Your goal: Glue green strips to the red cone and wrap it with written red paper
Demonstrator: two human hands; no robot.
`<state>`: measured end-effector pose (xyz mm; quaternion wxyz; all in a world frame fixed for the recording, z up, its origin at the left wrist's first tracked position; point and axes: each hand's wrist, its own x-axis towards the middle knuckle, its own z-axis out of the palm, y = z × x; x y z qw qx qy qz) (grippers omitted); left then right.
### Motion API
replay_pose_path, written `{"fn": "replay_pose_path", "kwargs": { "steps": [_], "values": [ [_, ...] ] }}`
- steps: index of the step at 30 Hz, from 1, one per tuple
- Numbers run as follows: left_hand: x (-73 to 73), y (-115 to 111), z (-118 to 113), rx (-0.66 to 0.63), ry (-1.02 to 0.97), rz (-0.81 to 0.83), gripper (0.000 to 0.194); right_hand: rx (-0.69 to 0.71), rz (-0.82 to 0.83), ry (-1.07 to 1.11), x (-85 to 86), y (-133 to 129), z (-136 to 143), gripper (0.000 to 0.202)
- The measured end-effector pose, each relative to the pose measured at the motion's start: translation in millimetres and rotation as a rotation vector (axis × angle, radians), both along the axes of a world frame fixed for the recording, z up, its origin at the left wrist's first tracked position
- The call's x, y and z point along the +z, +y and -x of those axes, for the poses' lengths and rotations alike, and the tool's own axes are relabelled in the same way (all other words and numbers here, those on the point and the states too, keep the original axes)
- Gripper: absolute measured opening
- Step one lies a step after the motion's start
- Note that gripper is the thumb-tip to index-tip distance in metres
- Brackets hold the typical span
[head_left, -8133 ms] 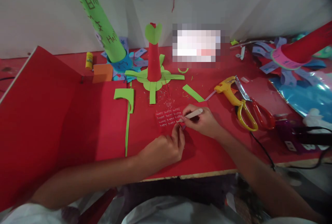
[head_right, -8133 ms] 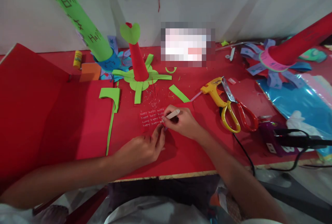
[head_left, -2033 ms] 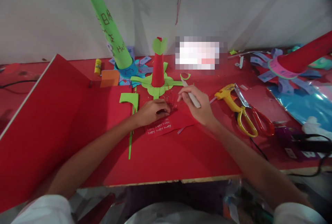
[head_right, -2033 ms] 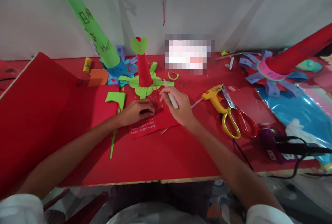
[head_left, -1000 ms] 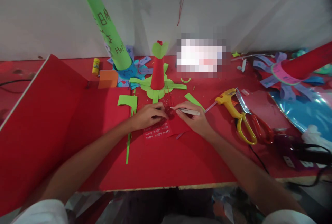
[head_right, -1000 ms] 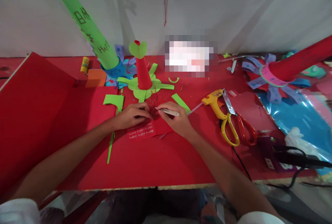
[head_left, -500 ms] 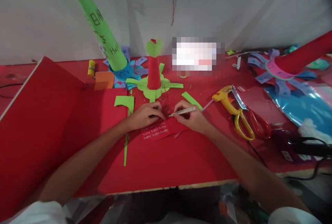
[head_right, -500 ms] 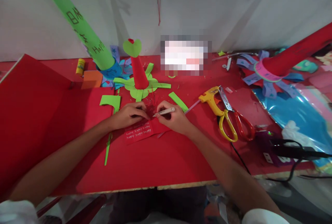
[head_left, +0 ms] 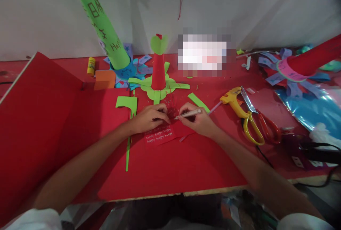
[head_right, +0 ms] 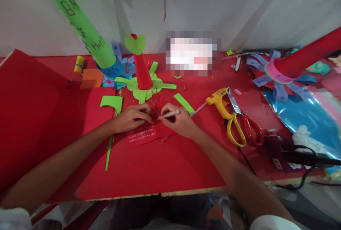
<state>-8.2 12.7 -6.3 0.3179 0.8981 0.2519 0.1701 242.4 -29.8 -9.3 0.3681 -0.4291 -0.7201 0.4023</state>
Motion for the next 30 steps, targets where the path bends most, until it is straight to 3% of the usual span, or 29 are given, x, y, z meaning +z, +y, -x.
{"fn": "replay_pose_path", "kwargs": {
  "steps": [30],
  "values": [
    [-3.2, 0.8, 0.0, 0.014, 0.023, -0.008, 0.026, 0.009, 0.027, -0.028, 2.7, -1.2, -0.2, 0.017]
  ]
}}
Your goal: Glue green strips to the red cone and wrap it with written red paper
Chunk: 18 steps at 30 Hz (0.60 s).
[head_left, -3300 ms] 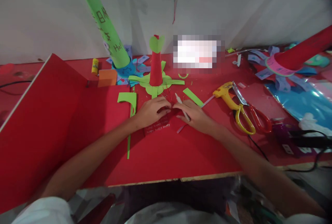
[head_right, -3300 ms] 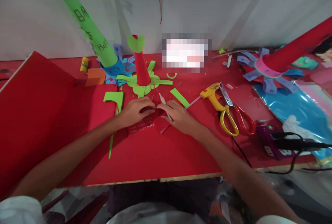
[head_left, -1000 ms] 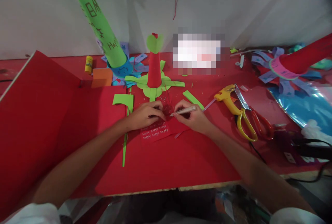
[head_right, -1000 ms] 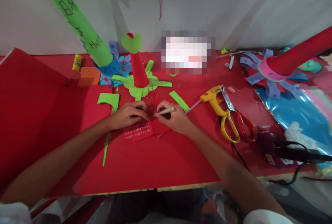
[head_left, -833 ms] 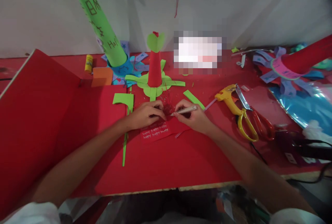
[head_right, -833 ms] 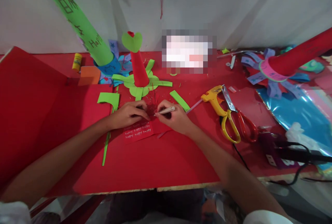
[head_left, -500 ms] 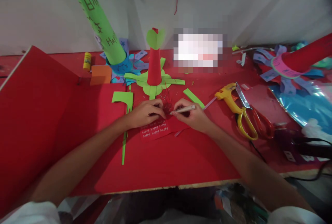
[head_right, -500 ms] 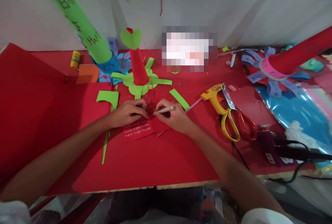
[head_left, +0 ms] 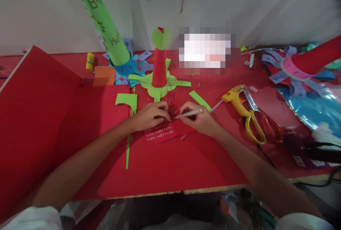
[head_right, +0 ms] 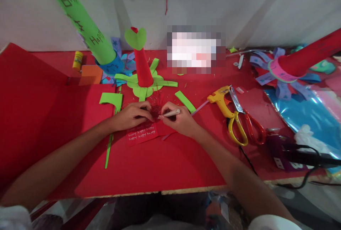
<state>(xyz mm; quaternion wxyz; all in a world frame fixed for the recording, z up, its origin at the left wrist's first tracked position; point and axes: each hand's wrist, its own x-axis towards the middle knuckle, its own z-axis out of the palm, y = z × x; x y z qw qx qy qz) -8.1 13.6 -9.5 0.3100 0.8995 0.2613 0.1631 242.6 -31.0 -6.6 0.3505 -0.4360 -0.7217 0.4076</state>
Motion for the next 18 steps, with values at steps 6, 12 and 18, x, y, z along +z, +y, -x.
{"fn": "replay_pose_path", "kwargs": {
  "steps": [6, 12, 18],
  "values": [
    [1.7, -0.6, -1.8, 0.01, -0.028, -0.006, 0.029, -0.009, -0.003, -0.018, -0.3, 0.2, -0.2, 0.017],
    [1.3, -0.6, -2.4, 0.015, -0.052, -0.022, 0.03, -0.034, 0.002, -0.011, -2.2, 0.2, 0.5, 0.015],
    [3.1, -1.0, -2.3, 0.019, -0.048, -0.009, 0.028, -0.031, 0.014, 0.009, -3.5, 0.8, -0.5, 0.015]
  ]
}}
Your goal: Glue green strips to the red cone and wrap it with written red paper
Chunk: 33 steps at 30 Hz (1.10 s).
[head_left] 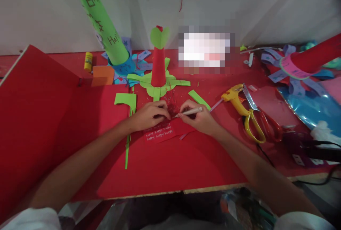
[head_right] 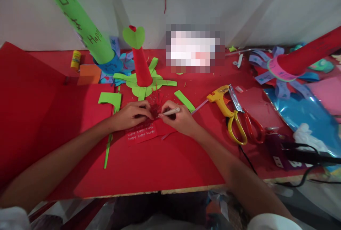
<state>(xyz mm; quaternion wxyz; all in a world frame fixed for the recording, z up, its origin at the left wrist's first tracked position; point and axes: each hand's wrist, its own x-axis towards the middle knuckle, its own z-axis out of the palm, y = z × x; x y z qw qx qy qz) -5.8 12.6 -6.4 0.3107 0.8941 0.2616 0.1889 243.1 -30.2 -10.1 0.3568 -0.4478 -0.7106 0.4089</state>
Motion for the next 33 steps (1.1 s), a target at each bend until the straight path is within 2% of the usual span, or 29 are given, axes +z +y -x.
{"fn": "replay_pose_path", "kwargs": {
  "steps": [23, 29, 33],
  "values": [
    [0.6, -1, -1, 0.011, 0.022, 0.013, 0.028, 0.019, 0.027, -0.009, 4.3, -2, 1, 0.016],
    [1.4, 0, 0, -0.006, 0.02, 0.035, 0.029, -0.15, -0.061, 0.018, 3.9, -2, -3, 0.019],
    [1.7, 0, 0, -0.011, 0.018, 0.05, 0.029, -0.262, -0.135, -0.141, 5.5, -7, -12, 0.026]
  ]
}}
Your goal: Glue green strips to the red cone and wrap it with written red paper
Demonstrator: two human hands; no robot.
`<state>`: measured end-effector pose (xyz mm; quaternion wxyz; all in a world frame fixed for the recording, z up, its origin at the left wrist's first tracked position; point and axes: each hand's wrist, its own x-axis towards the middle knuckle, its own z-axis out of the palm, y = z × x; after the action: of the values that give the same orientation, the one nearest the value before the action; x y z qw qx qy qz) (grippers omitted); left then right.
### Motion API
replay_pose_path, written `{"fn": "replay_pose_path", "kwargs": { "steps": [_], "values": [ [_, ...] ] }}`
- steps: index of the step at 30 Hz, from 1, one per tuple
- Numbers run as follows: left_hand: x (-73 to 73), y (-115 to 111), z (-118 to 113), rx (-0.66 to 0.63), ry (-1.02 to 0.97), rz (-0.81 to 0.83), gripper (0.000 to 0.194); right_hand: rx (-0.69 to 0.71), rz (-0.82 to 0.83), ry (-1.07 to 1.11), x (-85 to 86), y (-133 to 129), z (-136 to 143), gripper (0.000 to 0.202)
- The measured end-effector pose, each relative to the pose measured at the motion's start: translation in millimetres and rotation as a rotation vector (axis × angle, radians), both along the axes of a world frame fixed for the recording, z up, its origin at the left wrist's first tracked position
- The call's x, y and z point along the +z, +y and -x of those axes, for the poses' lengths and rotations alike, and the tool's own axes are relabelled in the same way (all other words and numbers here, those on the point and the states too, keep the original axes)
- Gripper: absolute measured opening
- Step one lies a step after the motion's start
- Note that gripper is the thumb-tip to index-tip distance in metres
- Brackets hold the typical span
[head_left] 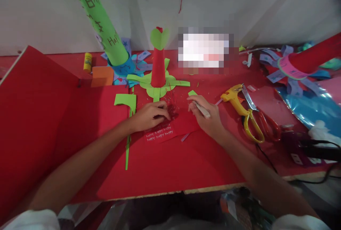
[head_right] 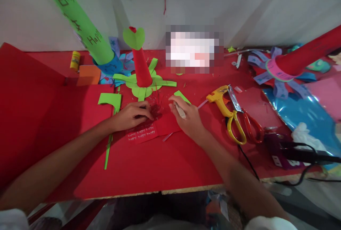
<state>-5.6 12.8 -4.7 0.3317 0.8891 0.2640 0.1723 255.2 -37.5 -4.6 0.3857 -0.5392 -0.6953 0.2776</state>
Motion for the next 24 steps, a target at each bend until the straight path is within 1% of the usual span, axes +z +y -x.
{"fn": "replay_pose_path", "kwargs": {
  "steps": [2, 4, 6, 11, 13, 15, 17, 20, 22, 24],
  "values": [
    [-1.0, 0, 0, 0.004, -0.006, -0.004, 0.029, -0.064, -0.036, -0.097, -0.5, -5, -6, 0.027],
    [-2.6, 0, 0, 0.01, -0.004, -0.007, 0.029, -0.092, -0.034, -0.154, -1.7, -10, -13, 0.027],
    [-4.1, 0, 1, 0.018, 0.005, -0.005, 0.029, -0.094, -0.045, -0.203, -3.2, -17, -21, 0.026],
    [-4.6, 0, 1, 0.014, 0.027, -0.009, 0.028, -0.105, -0.149, -0.386, -11.2, -35, -43, 0.025],
    [-4.0, 0, 1, 0.015, 0.027, -0.018, 0.028, -0.105, -0.176, -0.432, -15.0, -41, -52, 0.026],
    [-3.4, 0, 0, 0.018, 0.026, -0.021, 0.028, -0.103, -0.177, -0.503, -15.1, -44, -56, 0.029],
    [-3.1, 0, 0, 0.023, 0.029, -0.014, 0.028, -0.117, -0.143, -0.598, -9.4, -43, -54, 0.031],
    [-2.9, -1, 0, 0.03, 0.029, 0.007, 0.028, -0.133, -0.004, -0.755, 5.8, -32, -37, 0.026],
    [-2.8, -1, 0, 0.029, 0.034, 0.012, 0.028, -0.142, 0.068, -0.791, 13.2, -21, -23, 0.027],
    [-2.9, -1, 0, 0.027, 0.036, 0.005, 0.029, -0.151, 0.084, -0.803, 13.8, -11, -10, 0.029]
  ]
}}
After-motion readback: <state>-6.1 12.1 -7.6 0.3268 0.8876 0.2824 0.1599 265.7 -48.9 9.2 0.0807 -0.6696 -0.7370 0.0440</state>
